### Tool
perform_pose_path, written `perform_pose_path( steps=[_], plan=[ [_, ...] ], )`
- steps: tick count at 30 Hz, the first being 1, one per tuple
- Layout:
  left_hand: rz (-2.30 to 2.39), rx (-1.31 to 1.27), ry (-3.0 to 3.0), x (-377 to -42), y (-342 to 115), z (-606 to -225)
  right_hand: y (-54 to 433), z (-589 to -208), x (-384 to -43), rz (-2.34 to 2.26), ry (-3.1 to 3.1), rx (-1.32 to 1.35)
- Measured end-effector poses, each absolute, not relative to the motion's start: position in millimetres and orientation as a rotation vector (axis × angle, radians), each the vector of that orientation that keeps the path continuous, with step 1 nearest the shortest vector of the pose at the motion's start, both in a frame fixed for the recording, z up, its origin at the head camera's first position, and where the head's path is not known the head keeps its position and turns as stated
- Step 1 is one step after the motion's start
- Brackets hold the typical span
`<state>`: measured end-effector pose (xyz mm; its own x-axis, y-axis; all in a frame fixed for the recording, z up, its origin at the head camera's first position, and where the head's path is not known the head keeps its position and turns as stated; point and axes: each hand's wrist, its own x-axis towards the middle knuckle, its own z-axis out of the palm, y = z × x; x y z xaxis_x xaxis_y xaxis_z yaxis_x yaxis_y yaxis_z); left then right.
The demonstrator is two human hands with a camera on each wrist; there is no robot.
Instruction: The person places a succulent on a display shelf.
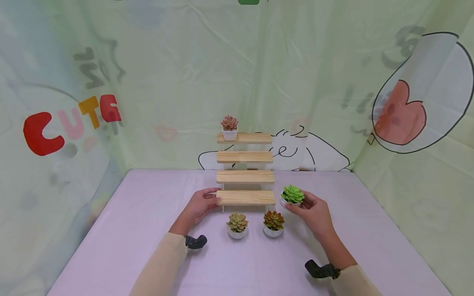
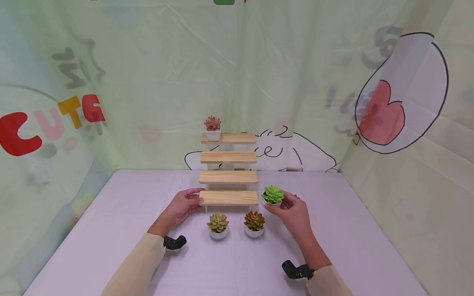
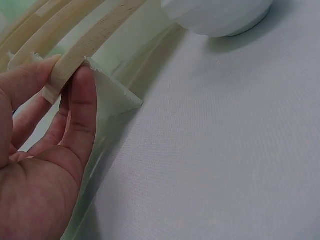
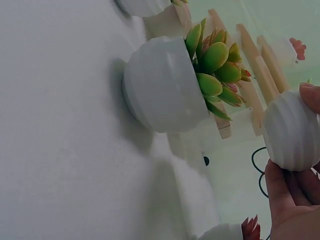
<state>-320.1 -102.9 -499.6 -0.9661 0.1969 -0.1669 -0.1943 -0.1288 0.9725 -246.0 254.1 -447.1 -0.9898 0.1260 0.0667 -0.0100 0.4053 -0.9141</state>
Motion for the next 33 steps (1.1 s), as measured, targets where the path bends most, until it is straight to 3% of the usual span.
perform_pose_path(
  steps=[33],
  plan=[
    [2.164,-0.001,1.880,-322,-104,-500,233,-421,-292,1.706,-2.466,0.055]
  ],
)
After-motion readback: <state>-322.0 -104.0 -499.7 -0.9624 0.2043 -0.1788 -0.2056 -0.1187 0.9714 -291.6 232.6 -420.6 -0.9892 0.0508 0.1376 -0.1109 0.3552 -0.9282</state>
